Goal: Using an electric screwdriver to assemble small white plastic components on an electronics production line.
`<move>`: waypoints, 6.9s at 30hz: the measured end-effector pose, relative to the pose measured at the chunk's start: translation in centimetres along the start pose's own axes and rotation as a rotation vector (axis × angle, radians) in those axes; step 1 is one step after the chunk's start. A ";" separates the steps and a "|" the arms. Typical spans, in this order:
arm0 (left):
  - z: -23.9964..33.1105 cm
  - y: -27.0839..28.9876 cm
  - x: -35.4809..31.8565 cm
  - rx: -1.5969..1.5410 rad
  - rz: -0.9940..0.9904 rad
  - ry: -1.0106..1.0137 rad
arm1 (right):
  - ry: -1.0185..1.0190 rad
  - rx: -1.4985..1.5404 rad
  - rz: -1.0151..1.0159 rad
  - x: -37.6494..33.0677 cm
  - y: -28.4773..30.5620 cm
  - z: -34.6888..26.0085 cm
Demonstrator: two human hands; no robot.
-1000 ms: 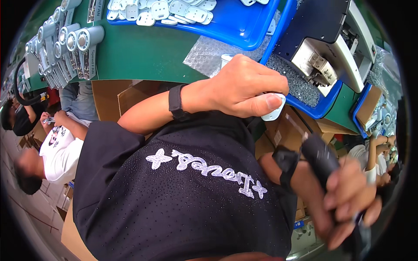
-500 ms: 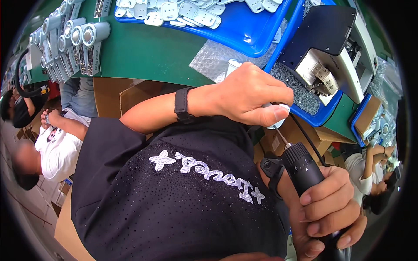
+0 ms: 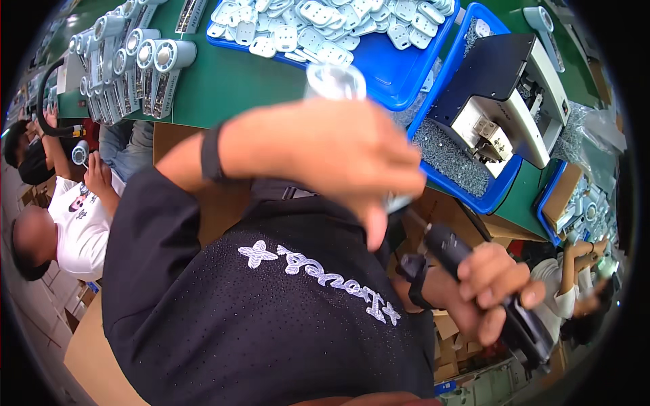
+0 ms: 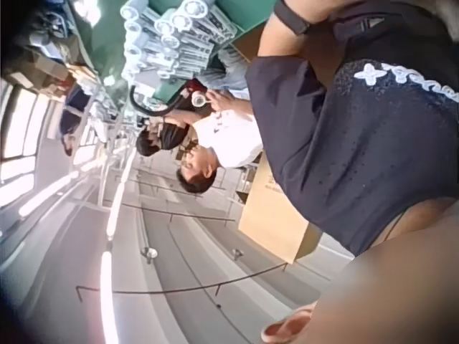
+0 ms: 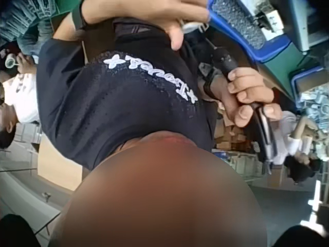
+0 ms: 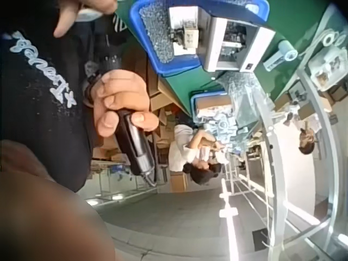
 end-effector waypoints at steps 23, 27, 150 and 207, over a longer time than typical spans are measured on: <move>-3.6 13.7 -6.9 0.829 0.739 0.308 | -0.410 -0.609 0.093 4.4 -3.3 13.5; -0.1 8.4 -15.1 0.712 1.058 0.563 | -0.376 -1.133 -0.031 10.1 -3.8 16.8; -2.8 -4.7 -1.8 -0.505 0.526 0.354 | 0.008 -0.196 0.002 5.3 -2.9 -1.2; -3.2 -5.7 -2.1 -0.302 0.502 0.214 | -0.055 -0.083 -0.003 4.7 0.7 0.7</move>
Point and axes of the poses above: each hand's wrist, its own x-axis towards the middle knuckle, its own y-axis out of the back of the hand, z = x × y, the point moved 5 cm from there along x, towards the middle knuckle, and after that the axes turned 6 degrees about -y, right-handed, at the moved point
